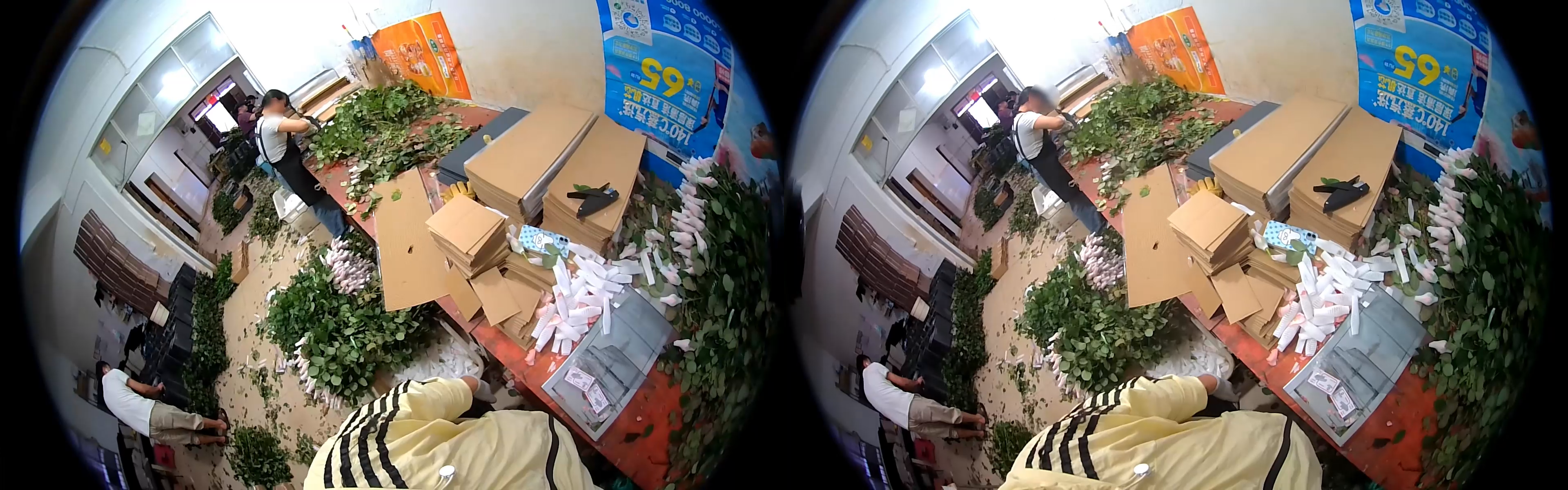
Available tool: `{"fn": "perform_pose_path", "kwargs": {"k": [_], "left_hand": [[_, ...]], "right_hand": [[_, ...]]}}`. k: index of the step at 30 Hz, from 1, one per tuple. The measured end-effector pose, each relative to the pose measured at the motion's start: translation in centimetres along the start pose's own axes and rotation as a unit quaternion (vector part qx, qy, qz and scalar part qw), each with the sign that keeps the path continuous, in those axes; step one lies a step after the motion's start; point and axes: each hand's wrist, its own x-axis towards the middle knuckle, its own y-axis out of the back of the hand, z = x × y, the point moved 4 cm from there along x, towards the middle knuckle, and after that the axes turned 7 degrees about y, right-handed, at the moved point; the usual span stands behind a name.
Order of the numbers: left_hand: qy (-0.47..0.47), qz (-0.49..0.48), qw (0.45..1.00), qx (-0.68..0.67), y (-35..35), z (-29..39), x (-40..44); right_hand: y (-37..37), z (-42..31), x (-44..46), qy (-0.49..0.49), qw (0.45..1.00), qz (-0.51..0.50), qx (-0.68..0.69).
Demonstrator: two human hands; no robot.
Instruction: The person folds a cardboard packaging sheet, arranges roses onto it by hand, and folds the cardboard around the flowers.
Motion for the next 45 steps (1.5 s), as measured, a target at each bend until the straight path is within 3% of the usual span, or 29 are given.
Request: {"fn": "perform_pose_path", "kwargs": {"k": [28, 45], "left_hand": [[-0.023, 0.018, 1.0, -0.006, 0.2, -0.1, -1.2], [-0.015, 0.023, 1.0, -0.014, -1.9, -3.0, -2.9]], "right_hand": [[1.3, 0.4, -0.3, -0.016, 0.977, -0.029, -0.21], [2.9, 0.5, -1.7, -0.002, 0.964, -0.027, -0.263]]}}
